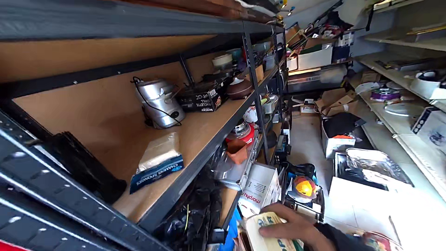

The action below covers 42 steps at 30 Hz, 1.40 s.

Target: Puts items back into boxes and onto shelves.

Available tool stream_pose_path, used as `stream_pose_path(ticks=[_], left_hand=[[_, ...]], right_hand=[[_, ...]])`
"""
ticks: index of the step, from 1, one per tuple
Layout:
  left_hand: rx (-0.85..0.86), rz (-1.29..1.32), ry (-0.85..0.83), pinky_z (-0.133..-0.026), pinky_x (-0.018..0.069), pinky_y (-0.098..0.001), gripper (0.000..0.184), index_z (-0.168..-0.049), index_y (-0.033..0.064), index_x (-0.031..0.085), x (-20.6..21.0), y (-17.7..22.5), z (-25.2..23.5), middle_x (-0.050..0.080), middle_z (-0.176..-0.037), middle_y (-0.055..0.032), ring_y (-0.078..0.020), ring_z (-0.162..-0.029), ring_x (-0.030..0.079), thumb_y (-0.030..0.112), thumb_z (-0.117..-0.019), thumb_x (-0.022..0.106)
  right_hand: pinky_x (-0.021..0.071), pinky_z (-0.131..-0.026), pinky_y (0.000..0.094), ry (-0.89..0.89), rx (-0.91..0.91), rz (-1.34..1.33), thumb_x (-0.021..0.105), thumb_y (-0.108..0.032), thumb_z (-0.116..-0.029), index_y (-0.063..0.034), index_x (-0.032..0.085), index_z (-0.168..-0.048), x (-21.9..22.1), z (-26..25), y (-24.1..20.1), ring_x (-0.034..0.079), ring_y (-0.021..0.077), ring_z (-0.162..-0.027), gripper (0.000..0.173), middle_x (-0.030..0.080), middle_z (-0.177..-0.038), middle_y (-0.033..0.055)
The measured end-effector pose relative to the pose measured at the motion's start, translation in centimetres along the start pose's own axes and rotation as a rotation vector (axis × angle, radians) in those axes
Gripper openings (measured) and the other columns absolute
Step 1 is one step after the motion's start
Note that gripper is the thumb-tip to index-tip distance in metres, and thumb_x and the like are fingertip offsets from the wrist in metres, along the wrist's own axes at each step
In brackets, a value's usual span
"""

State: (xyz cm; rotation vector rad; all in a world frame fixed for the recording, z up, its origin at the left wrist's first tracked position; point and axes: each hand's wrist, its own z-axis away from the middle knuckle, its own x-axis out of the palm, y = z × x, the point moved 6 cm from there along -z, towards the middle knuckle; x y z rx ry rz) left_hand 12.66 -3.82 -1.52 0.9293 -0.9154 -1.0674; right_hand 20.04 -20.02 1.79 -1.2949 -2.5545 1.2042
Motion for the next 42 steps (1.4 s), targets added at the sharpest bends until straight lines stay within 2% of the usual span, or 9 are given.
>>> stream_pose_path(ticks=[4,9,12,14,17,21,27,33,42], left_hand=[[0.07,0.065,-0.138,-0.094,0.0552,-0.0247,0.079,-0.142,-0.0005,0.042,-1.6,-7.9,-5.9,0.071,-0.115,0.0003,0.0014,-0.107,0.065,0.066,-0.1036,0.024],[0.135,0.124,-0.28,-0.1,0.0561,-0.0355,0.112,-0.142,0.0042,0.05,-0.6,-11.1,-9.5,0.073,-0.121,-0.0026,-0.0087,-0.115,0.067,0.095,-0.0793,0.032],[0.139,0.125,-0.314,-0.099,0.0561,-0.0334,0.107,-0.141,0.0075,0.052,0.7,-11.1,-9.9,0.073,-0.12,0.0005,-0.0064,-0.114,0.067,0.093,-0.0812,0.03],[0.13,0.116,-0.315,-0.099,0.056,-0.0337,0.104,-0.143,0.0047,0.048,1.0,-11.6,-10.2,0.072,-0.121,-0.0011,-0.0069,-0.114,0.067,0.09,-0.0865,0.026],[0.09,0.126,-0.33,-0.101,0.0555,-0.0381,0.107,-0.146,0.0061,0.046,1.2,-12.7,-10.8,0.071,-0.125,-0.0041,-0.0109,-0.118,0.066,0.091,-0.0853,0.022],[0.146,0.129,-0.373,-0.103,0.0537,-0.0359,0.105,-0.146,0.0084,0.048,1.9,-11.8,-10.4,0.069,-0.128,-0.0013,-0.0087,-0.121,0.064,0.091,-0.0855,0.025],[0.05,0.005,-0.29,-0.1,0.0552,-0.0354,0.091,-0.143,0.0054,0.05,2.0,-12.0,-9.5,0.069,-0.124,-0.0053,-0.0078,-0.116,0.065,0.074,-0.097,0.012],[0.061,0.031,-0.307,-0.102,0.0539,-0.0342,0.092,-0.145,0.0066,0.049,1.8,-12.7,-9.3,0.068,-0.126,-0.0044,-0.0066,-0.117,0.064,0.076,-0.096,0.012],[-0.038,-0.037,-0.259,-0.104,0.0528,-0.0391,0.086,-0.146,0.0074,0.048,1.0,-13.3,-8.9,0.066,-0.131,-0.0106,-0.013,-0.12,0.064,0.069,-0.1009,0.009]], right_hand=[[0.0535,-0.106,0.047,-0.113,0.099,0.072,0.089,-0.063,-0.0635,-0.0217,0.054,-0.147,-3.0,-0.4,0.6,0.053,0.0278,-0.132,0.1,0.049,-0.147,0.0158],[0.046,-0.115,0.05,-0.055,0.098,-0.098,0.086,-0.062,-0.0686,-0.0102,0.028,-0.16,-6.0,0.7,1.5,0.053,0.0309,-0.134,0.12,0.049,-0.151,0.0181],[0.0452,-0.114,0.0488,-0.153,0.071,-0.055,0.085,-0.065,-0.0667,-0.0133,0.039,-0.157,-6.7,0.9,2.0,0.052,0.0283,-0.132,0.113,0.051,-0.146,0.0163],[0.0478,-0.105,0.0494,-0.247,0.069,0.106,0.079,-0.075,-0.0626,-0.0296,0.054,-0.148,-7.0,0.3,2.2,0.053,0.0264,-0.124,0.1,0.056,-0.136,0.0111],[0.0462,-0.11,0.0559,-0.37,0.108,0.265,0.076,-0.079,-0.0639,-0.0433,0.059,-0.141,-7.3,-0.2,1.9,0.047,0.0312,-0.138,0.087,0.044,-0.155,0.0104],[0.0453,-0.108,0.0584,-0.446,0.057,0.29,0.077,-0.07,-0.072,-0.0369,0.061,-0.137,-7.3,-1.1,1.1,0.048,0.0321,-0.138,0.074,0.048,-0.155,0.0072],[0.0569,-0.092,0.0368,-0.406,0.123,0.228,0.067,-0.065,-0.0803,-0.028,0.069,-0.122,-7.3,-1.9,1.1,0.057,0.0174,-0.119,0.056,0.052,-0.137,0.0095],[0.0492,-0.11,0.052,-0.545,0.081,0.139,0.079,-0.06,-0.0755,-0.0264,0.07,-0.121,-5.8,-1.8,1.5,0.047,0.0316,-0.139,0.057,0.048,-0.152,0.0148],[0.0411,-0.116,0.0587,-0.612,-0.032,0.293,0.065,-0.068,-0.0842,-0.0188,0.059,-0.118,-4.1,-2.4,0.8,0.043,0.0358,-0.144,0.06,0.06,-0.142,0.006]])
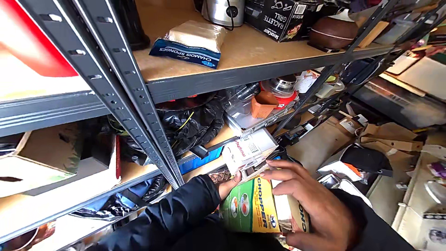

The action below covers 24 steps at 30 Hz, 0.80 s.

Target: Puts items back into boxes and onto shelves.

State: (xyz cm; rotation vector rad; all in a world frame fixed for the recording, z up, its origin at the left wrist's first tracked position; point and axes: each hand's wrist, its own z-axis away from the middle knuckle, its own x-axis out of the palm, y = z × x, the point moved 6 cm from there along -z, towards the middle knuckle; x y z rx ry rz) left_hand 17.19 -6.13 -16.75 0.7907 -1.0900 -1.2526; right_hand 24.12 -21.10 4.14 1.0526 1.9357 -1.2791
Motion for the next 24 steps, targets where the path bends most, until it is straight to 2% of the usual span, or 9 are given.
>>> stream_pose_path(ticks=[2,5,7,10,13,16,19,22,24], left_hand=[[-0.05,-0.009,0.016,-0.104,0.0523,-0.0401,0.083,-0.144,0.0076,0.051,0.0,0.1,0.3,0.066,-0.13,-0.0118,-0.0146,-0.12,0.064,0.067,-0.1028,0.01],[-0.049,-0.026,0.007,-0.104,0.052,-0.0402,0.082,-0.144,0.0074,0.052,-0.1,0.2,0.2,0.066,-0.131,-0.0119,-0.0148,-0.12,0.064,0.066,-0.1033,0.012],[-0.056,-0.044,0.005,-0.104,0.0523,-0.0394,0.081,-0.142,0.008,0.054,-0.1,0.4,0.2,0.066,-0.129,-0.0111,-0.0137,-0.119,0.064,0.066,-0.1038,0.012],[-0.088,-0.088,0.006,-0.104,0.0518,-0.0421,0.084,-0.141,0.0076,0.055,-0.3,0.6,0.3,0.067,-0.129,-0.0131,-0.0164,-0.12,0.065,0.069,-0.1023,0.014],[-0.06,-0.11,0.007,-0.103,0.0525,-0.0398,0.082,-0.141,0.0075,0.055,-0.5,0.7,0.2,0.067,-0.128,-0.0121,-0.0141,-0.118,0.065,0.068,-0.1024,0.015],[-0.038,-0.104,-0.017,-0.105,0.0516,-0.0385,0.083,-0.145,0.0079,0.051,-0.6,0.7,0.0,0.065,-0.131,-0.0115,-0.0129,-0.12,0.063,0.069,-0.1018,0.014],[-0.033,-0.087,-0.03,-0.103,0.0528,-0.0378,0.083,-0.143,0.0094,0.052,-0.6,0.9,-0.1,0.066,-0.13,-0.0097,-0.0118,-0.119,0.064,0.069,-0.1017,0.012],[-0.018,-0.093,-0.035,-0.104,0.0525,-0.0387,0.084,-0.143,0.0096,0.053,-0.7,0.5,-0.6,0.066,-0.13,-0.0097,-0.0126,-0.12,0.064,0.069,-0.1013,0.012],[-0.022,-0.098,-0.017,-0.104,0.0529,-0.04,0.084,-0.143,0.0087,0.053,-0.7,0.4,-0.7,0.066,-0.13,-0.0105,-0.0135,-0.12,0.064,0.068,-0.1016,0.012]], right_hand=[[0.0408,-0.116,0.0574,-0.012,-0.001,0.006,0.064,-0.069,-0.0859,-0.0178,0.062,-0.116,0.0,-0.2,0.0,0.043,0.0352,-0.144,0.06,0.057,-0.144,0.0101],[0.0494,-0.107,0.0466,0.004,0.032,0.015,0.059,-0.064,-0.0906,-0.0157,0.058,-0.109,0.1,-0.6,-0.1,0.049,0.0287,-0.136,0.052,0.054,-0.139,0.012],[0.0499,-0.104,0.0481,-0.014,0.049,0.01,0.057,-0.058,-0.0907,-0.0163,0.056,-0.11,0.4,-0.9,-0.1,0.051,0.0281,-0.133,0.046,0.057,-0.134,0.0097],[0.0429,-0.11,0.0539,-0.076,0.045,0.011,0.05,-0.055,-0.0918,-0.0178,0.059,-0.111,0.7,-1.2,0.1,0.049,0.0297,-0.135,0.042,0.062,-0.129,0.0056],[0.0488,-0.101,0.0451,-0.105,0.095,-0.034,0.052,-0.051,-0.0887,-0.0181,0.061,-0.101,0.6,-0.8,0.5,0.05,0.0252,-0.13,0.036,0.054,-0.138,0.0074],[0.0512,-0.102,0.046,-0.034,0.095,-0.226,0.055,-0.048,-0.0897,-0.0142,0.06,-0.107,0.5,-0.1,0.9,0.049,0.0299,-0.135,0.038,0.043,-0.153,0.0148],[0.0497,-0.108,0.0557,0.142,0.03,-0.334,0.062,-0.051,-0.0914,-0.0137,0.056,-0.129,0.0,0.6,1.4,0.049,0.0366,-0.136,0.053,0.051,-0.145,0.0165],[0.0436,-0.114,0.0596,0.166,-0.028,-0.256,0.067,-0.046,-0.0917,-0.0145,0.066,-0.108,-0.2,0.6,1.3,0.049,0.0371,-0.137,0.035,0.061,-0.134,0.0142],[0.047,-0.111,0.0564,0.208,-0.059,-0.245,0.071,-0.043,-0.0889,-0.0146,0.069,-0.099,-0.5,0.8,1.4,0.053,0.0348,-0.133,0.03,0.061,-0.132,0.0138]])
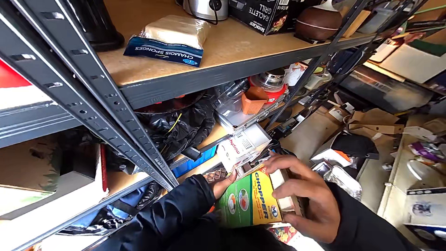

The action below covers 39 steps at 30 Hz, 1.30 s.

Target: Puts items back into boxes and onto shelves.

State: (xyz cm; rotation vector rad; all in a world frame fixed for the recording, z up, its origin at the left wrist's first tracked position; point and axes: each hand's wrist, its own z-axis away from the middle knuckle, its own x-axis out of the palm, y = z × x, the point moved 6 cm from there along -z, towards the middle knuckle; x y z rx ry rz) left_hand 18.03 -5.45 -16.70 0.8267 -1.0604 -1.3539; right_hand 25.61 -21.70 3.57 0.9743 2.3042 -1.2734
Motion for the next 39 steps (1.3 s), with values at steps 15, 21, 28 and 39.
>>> stream_pose_path(ticks=[15,21,28,39], left_hand=[[-0.072,-0.041,0.025,-0.105,0.0522,-0.0427,0.086,-0.142,0.0085,0.055,0.0,0.1,-0.2,0.067,-0.131,-0.0121,-0.0162,-0.121,0.064,0.071,-0.1006,0.013],[-0.097,-0.072,0.019,-0.103,0.0521,-0.043,0.082,-0.139,0.0081,0.058,-0.1,0.4,-0.1,0.068,-0.127,-0.0126,-0.017,-0.118,0.065,0.07,-0.1019,0.019],[-0.082,-0.083,0.034,-0.105,0.0515,-0.0436,0.084,-0.14,0.0098,0.057,-0.2,0.1,-0.4,0.067,-0.13,-0.0128,-0.0177,-0.121,0.064,0.075,-0.0994,0.023],[-0.102,-0.104,0.003,-0.106,0.0509,-0.0438,0.083,-0.142,0.0096,0.056,-0.1,0.4,-0.6,0.066,-0.131,-0.0133,-0.0181,-0.121,0.064,0.072,-0.1007,0.021]], right_hand=[[0.0523,-0.098,0.0459,-0.019,0.101,0.172,0.056,-0.061,-0.0949,-0.0138,0.054,-0.104,0.5,-0.4,0.9,0.057,0.0277,-0.12,0.048,0.06,-0.112,0.0096],[0.0427,-0.111,0.0551,-0.159,0.156,0.249,0.035,-0.061,-0.102,-0.0128,0.053,-0.102,1.0,-0.5,0.9,0.049,0.0313,-0.136,0.052,0.06,-0.125,0.0116],[0.0305,-0.121,0.0649,-0.108,0.265,0.218,0.043,-0.066,-0.0913,-0.0055,0.033,-0.156,1.0,0.5,1.5,0.033,0.0312,-0.151,0.09,0.038,-0.161,0.0135],[0.0429,-0.11,0.059,-0.132,0.371,0.319,0.026,-0.038,-0.104,-0.0211,0.054,-0.149,1.2,0.4,1.0,0.045,0.0224,-0.144,0.056,0.05,-0.156,-0.0017]])
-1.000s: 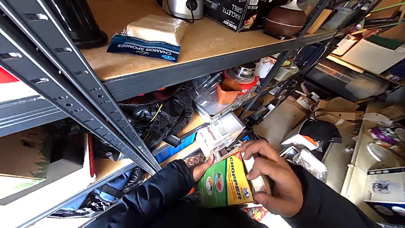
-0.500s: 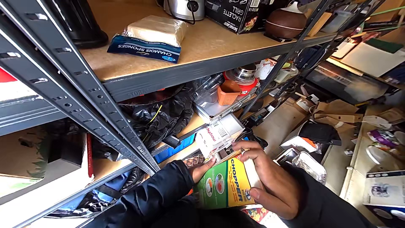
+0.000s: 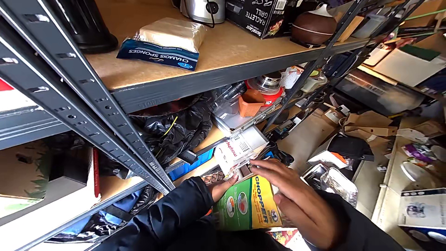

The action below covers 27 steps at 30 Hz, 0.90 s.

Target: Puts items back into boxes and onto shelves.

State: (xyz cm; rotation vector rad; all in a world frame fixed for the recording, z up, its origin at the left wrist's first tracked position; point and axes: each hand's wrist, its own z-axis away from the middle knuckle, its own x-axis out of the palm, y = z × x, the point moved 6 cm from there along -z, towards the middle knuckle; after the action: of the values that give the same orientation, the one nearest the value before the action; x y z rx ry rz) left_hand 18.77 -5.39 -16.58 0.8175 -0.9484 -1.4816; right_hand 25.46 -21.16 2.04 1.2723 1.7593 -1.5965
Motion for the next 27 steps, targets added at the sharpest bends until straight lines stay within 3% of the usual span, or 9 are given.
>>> stream_pose_path(ticks=[3,6,12,14,16,19,21,24,27], left_hand=[[-0.015,0.011,-0.004,-0.105,0.0513,-0.0454,0.085,-0.14,0.0087,0.057,0.0,0.0,-0.2,0.067,-0.129,-0.014,-0.0196,-0.12,0.065,0.073,-0.1001,0.019],[-0.004,0.033,0.006,-0.104,0.0516,-0.043,0.081,-0.141,0.0084,0.055,0.1,0.3,0.0,0.066,-0.129,-0.013,-0.0174,-0.12,0.064,0.069,-0.1024,0.019],[0.012,0.021,0.032,-0.105,0.0512,-0.0426,0.083,-0.142,0.0091,0.055,-0.3,0.1,0.0,0.066,-0.131,-0.0129,-0.017,-0.122,0.064,0.072,-0.1008,0.021],[0.031,-0.006,0.056,-0.105,0.0504,-0.0406,0.08,-0.143,0.0069,0.054,-0.3,0.7,0.5,0.065,-0.133,-0.0136,-0.0155,-0.123,0.063,0.068,-0.1024,0.023],[0.026,-0.015,0.056,-0.104,0.05,-0.0385,0.073,-0.144,0.0049,0.051,-0.2,2.1,1.5,0.063,-0.133,-0.0143,-0.0141,-0.121,0.062,0.061,-0.1059,0.024],[0.005,0.028,0.085,-0.102,0.0516,-0.0395,0.071,-0.141,0.0061,0.055,-0.1,2.1,1.4,0.066,-0.128,-0.0142,-0.0154,-0.116,0.065,0.059,-0.1065,0.024],[0.05,0.055,0.093,-0.106,0.0509,-0.0401,0.075,-0.145,0.0087,0.053,-0.3,0.5,0.4,0.065,-0.133,-0.0126,-0.015,-0.123,0.063,0.065,-0.1039,0.024],[0.046,0.034,0.093,-0.108,0.0489,-0.0388,0.075,-0.146,0.0105,0.052,-0.5,0.0,0.1,0.063,-0.136,-0.0114,-0.0138,-0.126,0.061,0.066,-0.1034,0.025],[0.032,0.02,0.101,-0.109,0.0484,-0.0387,0.075,-0.146,0.0108,0.052,-0.5,-0.1,-0.1,0.063,-0.137,-0.0113,-0.0136,-0.126,0.06,0.066,-0.1034,0.025]], right_hand=[[0.0445,-0.105,0.0595,-0.031,0.078,0.045,0.03,-0.038,-0.1029,-0.0256,0.037,-0.16,0.1,-0.4,0.0,0.047,0.0208,-0.14,0.059,0.05,-0.154,-0.0025],[0.0357,-0.114,0.0629,-0.03,0.1,0.021,0.027,-0.063,-0.1048,-0.0266,0.028,-0.164,-0.1,-0.6,0.1,0.04,0.0209,-0.146,0.069,0.041,-0.161,-0.0007],[0.0132,-0.119,0.0785,0.022,-0.025,0.217,0.018,-0.076,-0.0982,-0.0221,0.036,-0.161,0.5,-1.0,-1.3,0.024,0.0295,-0.156,0.085,0.034,-0.166,0.0053],[0.017,-0.118,0.0778,-0.014,-0.095,0.189,0.022,-0.087,-0.0901,-0.022,0.039,-0.159,0.5,-1.1,-1.6,0.027,0.0309,-0.155,0.096,0.036,-0.165,0.006],[0.0241,-0.118,0.0735,-0.047,-0.153,0.096,0.039,-0.097,-0.0756,-0.0218,0.043,-0.156,0.4,-1.1,-1.5,0.034,0.0313,-0.151,0.11,0.038,-0.163,0.0083],[0.0404,-0.117,0.0588,-0.007,-0.256,-0.192,0.07,-0.08,-0.0728,-0.0182,0.061,-0.138,-0.6,-0.8,-1.1,0.041,0.0349,-0.145,0.09,0.044,-0.157,0.0156],[0.0452,-0.113,0.056,0.049,-0.328,-0.4,0.077,-0.067,-0.0768,-0.0159,0.069,-0.117,-1.6,-0.2,-0.3,0.045,0.0371,-0.141,0.066,0.052,-0.147,0.0174],[0.0405,-0.115,0.0581,0.093,-0.408,-0.468,0.078,-0.057,-0.0821,-0.0167,0.07,-0.104,-2.0,0.6,0.6,0.053,0.0331,-0.131,0.047,0.065,-0.123,0.01],[0.0371,-0.116,0.0631,0.131,-0.451,-0.358,0.084,-0.045,-0.0821,-0.0163,0.07,-0.096,-1.4,0.6,0.4,0.059,0.0283,-0.12,0.034,0.066,-0.108,0.0056]])
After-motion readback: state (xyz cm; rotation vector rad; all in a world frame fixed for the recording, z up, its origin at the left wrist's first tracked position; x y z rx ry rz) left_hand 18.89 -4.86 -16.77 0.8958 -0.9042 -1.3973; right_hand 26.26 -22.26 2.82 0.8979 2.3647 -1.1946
